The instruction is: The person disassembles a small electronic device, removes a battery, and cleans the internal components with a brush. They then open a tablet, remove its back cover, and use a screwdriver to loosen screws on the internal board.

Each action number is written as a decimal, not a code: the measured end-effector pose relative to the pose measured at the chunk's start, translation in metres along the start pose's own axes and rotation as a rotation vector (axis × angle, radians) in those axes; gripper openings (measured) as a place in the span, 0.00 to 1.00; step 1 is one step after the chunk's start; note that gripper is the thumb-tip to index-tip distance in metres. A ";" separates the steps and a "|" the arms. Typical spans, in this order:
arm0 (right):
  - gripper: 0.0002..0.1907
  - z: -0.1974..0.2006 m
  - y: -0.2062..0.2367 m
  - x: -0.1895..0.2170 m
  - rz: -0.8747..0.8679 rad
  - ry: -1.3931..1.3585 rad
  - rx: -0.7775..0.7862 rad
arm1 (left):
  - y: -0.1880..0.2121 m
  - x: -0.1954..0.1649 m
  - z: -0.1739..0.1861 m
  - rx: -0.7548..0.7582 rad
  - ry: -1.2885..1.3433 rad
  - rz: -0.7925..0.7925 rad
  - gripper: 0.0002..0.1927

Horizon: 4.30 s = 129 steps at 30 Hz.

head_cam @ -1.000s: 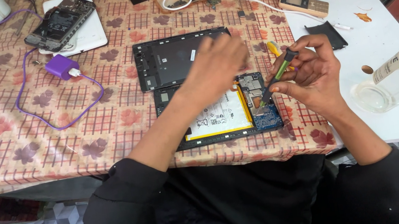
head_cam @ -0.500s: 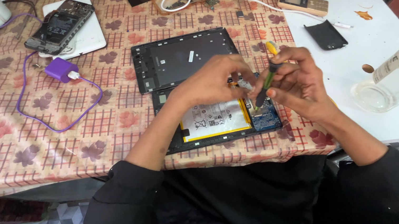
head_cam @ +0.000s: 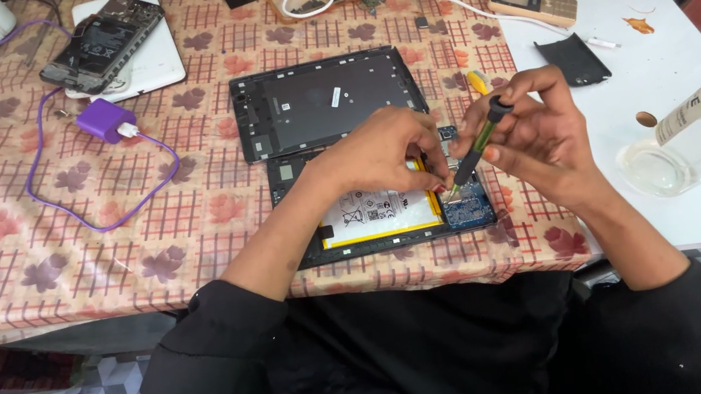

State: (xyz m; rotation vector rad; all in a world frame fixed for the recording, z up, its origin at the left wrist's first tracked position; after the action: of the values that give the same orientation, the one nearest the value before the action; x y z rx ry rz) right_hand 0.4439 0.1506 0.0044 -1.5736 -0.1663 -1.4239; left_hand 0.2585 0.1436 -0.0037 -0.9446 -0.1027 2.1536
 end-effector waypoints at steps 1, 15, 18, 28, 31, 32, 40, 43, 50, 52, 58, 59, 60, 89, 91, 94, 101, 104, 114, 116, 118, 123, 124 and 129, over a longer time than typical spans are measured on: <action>0.29 0.000 0.000 -0.001 -0.015 -0.013 0.020 | 0.000 -0.001 0.000 0.002 -0.014 -0.009 0.10; 0.31 0.012 -0.001 -0.006 -0.072 0.042 -0.046 | 0.000 -0.001 -0.005 0.045 0.012 -0.059 0.08; 0.30 0.011 -0.002 -0.004 -0.070 0.034 -0.019 | -0.001 -0.003 -0.005 0.039 0.002 -0.060 0.09; 0.34 0.009 0.000 -0.005 -0.007 0.027 -0.020 | -0.001 -0.005 -0.004 0.039 0.004 -0.083 0.08; 0.28 0.012 0.003 -0.008 -0.073 -0.082 0.032 | 0.000 -0.006 -0.003 0.041 -0.010 -0.075 0.08; 0.29 0.012 0.002 -0.007 -0.046 -0.064 0.026 | 0.000 -0.006 -0.003 0.041 -0.019 -0.067 0.08; 0.35 0.005 0.000 -0.008 -0.050 -0.014 0.032 | 0.001 0.000 -0.006 0.051 0.006 -0.080 0.08; 0.33 0.007 -0.001 -0.008 -0.083 0.012 -0.016 | 0.001 0.001 -0.008 0.063 0.012 -0.119 0.09; 0.32 0.018 0.000 -0.002 0.012 0.008 -0.161 | 0.001 0.001 -0.012 0.177 0.021 -0.078 0.09; 0.32 0.019 0.002 -0.002 0.017 0.039 -0.181 | 0.000 0.003 -0.012 0.166 0.093 -0.008 0.06; 0.32 0.031 0.004 0.000 0.136 0.079 -0.349 | -0.007 0.017 0.001 -0.052 0.033 0.000 0.05; 0.33 0.033 0.005 0.000 0.151 0.101 -0.384 | -0.007 0.019 0.006 -0.134 -0.023 -0.024 0.04; 0.33 0.035 0.005 0.001 0.157 0.126 -0.408 | -0.005 0.025 0.012 -0.233 -0.214 0.036 0.05; 0.31 0.016 -0.005 -0.008 0.080 0.516 -0.370 | 0.003 0.038 0.003 -0.187 -0.446 0.271 0.09; 0.32 0.011 -0.013 -0.009 0.079 0.534 -0.340 | 0.003 0.034 0.003 -0.208 -0.482 0.243 0.08; 0.33 0.004 -0.028 -0.007 0.075 0.549 -0.269 | 0.002 0.027 0.000 -0.216 -0.591 0.165 0.09; 0.34 -0.005 -0.046 0.000 0.081 0.727 -0.184 | 0.002 0.027 -0.001 -0.223 -0.620 0.116 0.10; 0.34 -0.003 -0.043 -0.003 0.103 0.714 -0.213 | 0.002 0.025 -0.001 -0.251 -0.606 0.089 0.09; 0.36 0.007 -0.039 -0.018 0.039 0.695 -0.257 | 0.003 0.027 0.000 -0.241 -0.601 0.104 0.08; 0.37 0.007 -0.040 -0.021 0.026 0.672 -0.250 | 0.003 0.027 0.001 -0.247 -0.598 0.099 0.08; 0.37 0.006 -0.042 -0.022 0.049 0.576 -0.221 | 0.004 0.028 0.002 -0.246 -0.572 0.104 0.08; 0.32 0.010 -0.043 -0.030 -0.010 0.164 -0.125 | 0.003 0.030 0.004 -0.238 -0.532 0.124 0.09; 0.32 0.012 -0.042 -0.030 -0.002 0.170 -0.150 | 0.003 0.030 0.004 -0.235 -0.536 0.126 0.09; 0.26 0.021 -0.041 -0.032 0.001 0.102 -0.187 | 0.002 0.032 0.003 -0.207 -0.502 0.152 0.07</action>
State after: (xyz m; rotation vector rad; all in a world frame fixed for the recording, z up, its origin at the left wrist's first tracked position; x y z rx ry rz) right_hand 0.4218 0.2021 0.0032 -1.6455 0.0295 -1.5517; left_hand 0.2414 0.1644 -0.0215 -0.5121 -0.5219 2.5170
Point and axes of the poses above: each hand's wrist, its own y-axis away from the middle knuckle, its own z-axis out of the back of the hand, x = y × z, the point moved 5 cm from there along -y, towards the middle knuckle, and after that the axes turned 1 degree about -z, right-handed, at the moved point
